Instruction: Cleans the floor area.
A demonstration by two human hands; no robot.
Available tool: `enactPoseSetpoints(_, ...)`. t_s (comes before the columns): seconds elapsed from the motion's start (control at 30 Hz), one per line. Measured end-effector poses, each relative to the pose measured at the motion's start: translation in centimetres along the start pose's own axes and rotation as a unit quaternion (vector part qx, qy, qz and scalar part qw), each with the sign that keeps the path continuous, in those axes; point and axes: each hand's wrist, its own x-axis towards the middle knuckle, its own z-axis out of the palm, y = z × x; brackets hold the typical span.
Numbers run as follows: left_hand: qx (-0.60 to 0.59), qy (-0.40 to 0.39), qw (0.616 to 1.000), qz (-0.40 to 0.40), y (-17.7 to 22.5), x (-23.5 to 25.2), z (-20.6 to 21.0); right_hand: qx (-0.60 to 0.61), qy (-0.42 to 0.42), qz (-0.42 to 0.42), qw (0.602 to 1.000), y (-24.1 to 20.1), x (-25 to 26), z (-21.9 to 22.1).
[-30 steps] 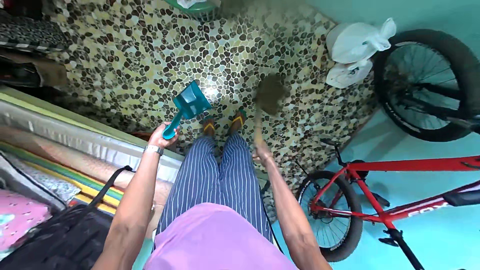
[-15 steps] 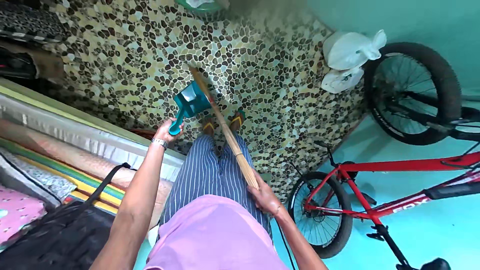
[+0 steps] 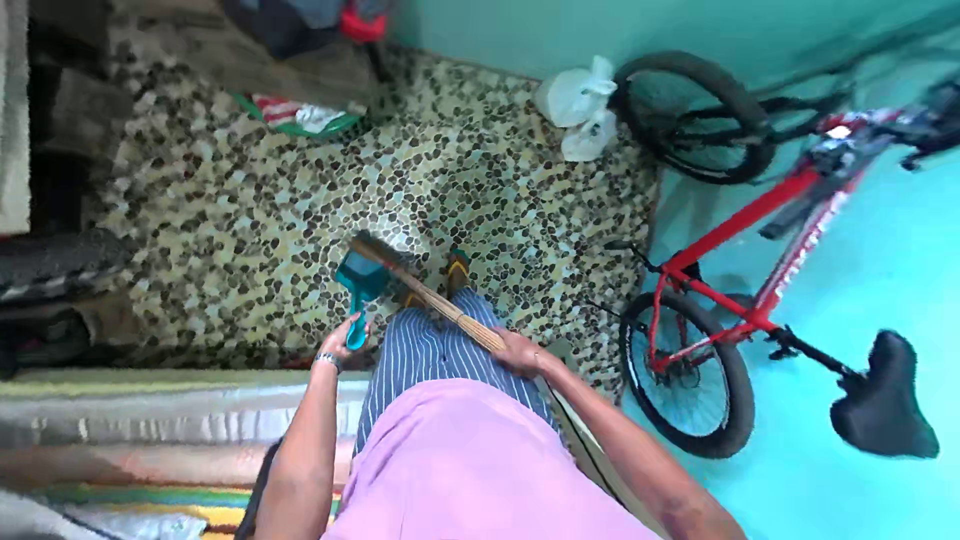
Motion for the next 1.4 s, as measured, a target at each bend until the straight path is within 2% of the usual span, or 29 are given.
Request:
enactPoseSetpoints(0.07, 0.039, -0.002, 0.999, -0.005, -0.2, -0.3, -0.5, -0.024, 0.041, 0.018, 0.999, 3.5, -2.0, -0.2)
enactPoseSetpoints(0.13, 0.017, -0.011, 1.000, -0.022, -0.2, -0.7, -1.2, -0.016, 0.069, 0.047, 0.996, 7.1, -3.0, 0.4)
enactPoseSetpoints(0.23, -0.053, -0.034, 0.996, -0.065, -0.4, -1.3, -1.9, 0.061, 0.102, 0.111, 0.987, 10.8, -4.4, 2.8)
enactPoseSetpoints(0.3, -0.028, -0.030, 0.997, -0.071, -0.6, -2.5, -1.3, 0.137, 0.124, 0.131, 0.974, 12.6, -4.8, 5.2)
enactPoseSetpoints(0.37, 0.014, -0.007, 0.998, -0.064, -0.9, -4.3, 0.0, 0.233, 0.140, 0.148, 0.951, 14.9, -4.7, 8.4)
enactPoseSetpoints(0.47, 0.116, 0.026, 0.992, -0.029, -1.5, -5.3, 2.1, 0.367, 0.172, 0.180, 0.896, 18.9, -4.4, 13.4)
enactPoseSetpoints(0.6, 0.206, -0.013, 0.978, -0.013, -0.6, -3.5, 4.7, 0.472, 0.199, 0.229, 0.828, 23.8, -3.8, 19.5)
enactPoseSetpoints(0.77, 0.192, -0.069, 0.978, -0.040, -1.0, -4.3, 12.4, 0.597, 0.177, 0.251, 0.741, 27.0, -4.8, 24.3)
enactPoseSetpoints(0.87, 0.226, -0.096, 0.969, -0.032, -2.6, -4.7, 17.7, 0.659, 0.165, 0.221, 0.700, 28.8, -4.4, 26.1)
enactPoseSetpoints(0.93, 0.241, -0.117, 0.963, -0.019, -3.8, -4.9, 21.1, 0.676, 0.159, 0.198, 0.692, 30.2, -2.7, 26.8)
enactPoseSetpoints(1.03, 0.297, -0.128, 0.946, -0.003, -5.7, -5.4, 26.3, 0.663, 0.144, 0.183, 0.711, 32.0, -1.5, 26.3)
enactPoseSetpoints(1.1, 0.356, -0.134, 0.925, -0.006, -6.4, -5.8, 30.0, 0.669, 0.128, 0.196, 0.705, 32.5, -1.9, 25.8)
enactPoseSetpoints(1.23, 0.487, -0.127, 0.864, -0.018, -7.4, -7.1, 37.0, 0.744, 0.108, 0.193, 0.630, 32.0, -3.0, 26.0)
enactPoseSetpoints(1.33, 0.556, -0.116, 0.823, -0.031, -7.1, -6.9, 41.6, 0.761, 0.130, 0.170, 0.612, 30.3, -0.4, 27.5)
enactPoseSetpoints(1.4, 0.614, -0.092, 0.784, -0.021, -7.6, -6.8, 44.5, 0.778, 0.125, 0.186, 0.587, 28.3, 0.4, 27.9)
